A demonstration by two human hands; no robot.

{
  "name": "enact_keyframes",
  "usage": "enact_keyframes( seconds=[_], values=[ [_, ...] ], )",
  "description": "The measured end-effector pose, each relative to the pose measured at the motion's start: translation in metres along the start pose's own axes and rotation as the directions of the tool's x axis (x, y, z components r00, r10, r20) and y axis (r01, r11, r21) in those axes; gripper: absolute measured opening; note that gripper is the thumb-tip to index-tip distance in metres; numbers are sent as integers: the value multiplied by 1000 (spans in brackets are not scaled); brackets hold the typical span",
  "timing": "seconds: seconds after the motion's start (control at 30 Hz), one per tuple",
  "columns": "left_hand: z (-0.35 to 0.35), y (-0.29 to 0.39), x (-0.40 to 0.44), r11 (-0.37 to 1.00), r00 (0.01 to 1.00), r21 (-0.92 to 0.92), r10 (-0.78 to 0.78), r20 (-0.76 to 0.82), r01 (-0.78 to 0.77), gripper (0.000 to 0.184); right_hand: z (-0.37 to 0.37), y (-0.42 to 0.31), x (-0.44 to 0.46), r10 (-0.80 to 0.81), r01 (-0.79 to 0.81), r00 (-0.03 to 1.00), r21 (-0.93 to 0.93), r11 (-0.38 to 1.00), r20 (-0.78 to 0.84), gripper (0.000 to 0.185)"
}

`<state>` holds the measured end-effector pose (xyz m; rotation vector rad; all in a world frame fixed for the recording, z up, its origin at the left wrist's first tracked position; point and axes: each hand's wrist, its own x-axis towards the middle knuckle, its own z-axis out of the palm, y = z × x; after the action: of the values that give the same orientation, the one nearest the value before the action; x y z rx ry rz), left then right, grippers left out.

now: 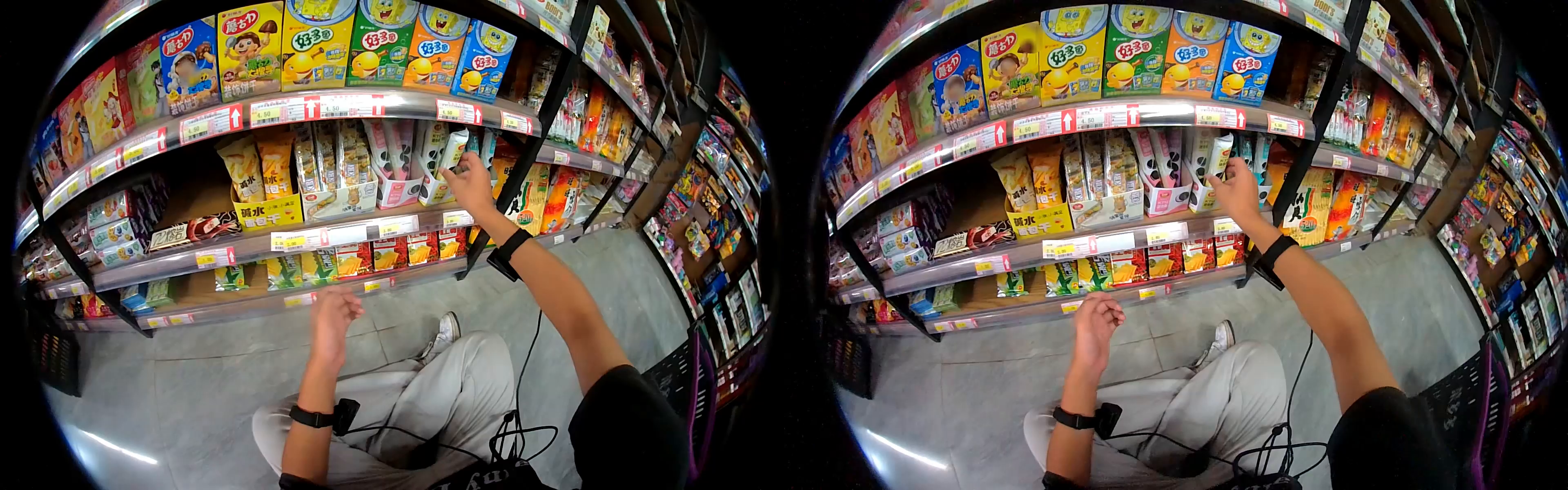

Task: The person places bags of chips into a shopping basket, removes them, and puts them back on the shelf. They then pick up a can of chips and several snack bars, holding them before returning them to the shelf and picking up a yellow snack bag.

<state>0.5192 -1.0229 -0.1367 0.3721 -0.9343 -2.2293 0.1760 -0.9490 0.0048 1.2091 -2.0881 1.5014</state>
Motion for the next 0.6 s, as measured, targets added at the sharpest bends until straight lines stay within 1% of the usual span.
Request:
enact_keyframes(
  seconds=[0.07,0.17,0.2,0.23,0.27,0.3,0.33,0.37,0.4,0.43,0.47,0.5,0.57,0.6],
  values=[
    [6,0,-2,990,999,137,36,34,-40,21,-5,2,3,-29,29,999,27,999,15,38],
    [3,-4,-1,979,995,192,55,78,-69,16,-11,-3,7,-66,66,998,21,998,-5,38],
    [3,-4,0,979,995,189,59,78,-73,16,-12,-6,6,-107,106,994,41,994,16,38],
    [4,-4,-1,965,991,242,85,99,-106,15,-13,-7,3,-146,143,989,62,988,38,38],
    [4,-6,-1,946,987,293,107,121,-139,13,-15,-8,-1,-146,144,988,62,988,41,38],
    [6,-6,-3,947,987,291,107,117,-137,13,-17,-13,-6,-182,180,981,35,983,71,38],
    [9,-5,-4,937,981,308,123,147,-164,13,-18,-18,-10,-216,216,971,11,976,101,38],
    [11,-6,-5,926,974,326,137,178,-190,14,-17,-23,-14,-213,213,971,11,977,105,38],
    [10,-10,-5,927,976,325,133,175,-185,14,-17,-27,-16,-215,215,971,12,976,107,39],
    [9,-14,-3,914,957,318,186,224,-252,19,-17,-32,-19,-219,219,970,12,976,108,40],
    [8,-17,-1,896,932,307,240,271,-320,26,-18,-37,-26,-131,132,982,7,991,136,40],
    [11,-16,-1,896,932,306,245,266,-323,26,-18,-50,-38,-307,306,948,20,952,90,40],
    [24,-11,-10,739,887,492,392,243,-461,51,-26,-88,-65,-532,547,827,-42,836,181,41],
    [31,-4,-13,742,892,494,389,233,-453,51,-22,-100,-82,-570,581,793,14,813,214,42]
  ],
)
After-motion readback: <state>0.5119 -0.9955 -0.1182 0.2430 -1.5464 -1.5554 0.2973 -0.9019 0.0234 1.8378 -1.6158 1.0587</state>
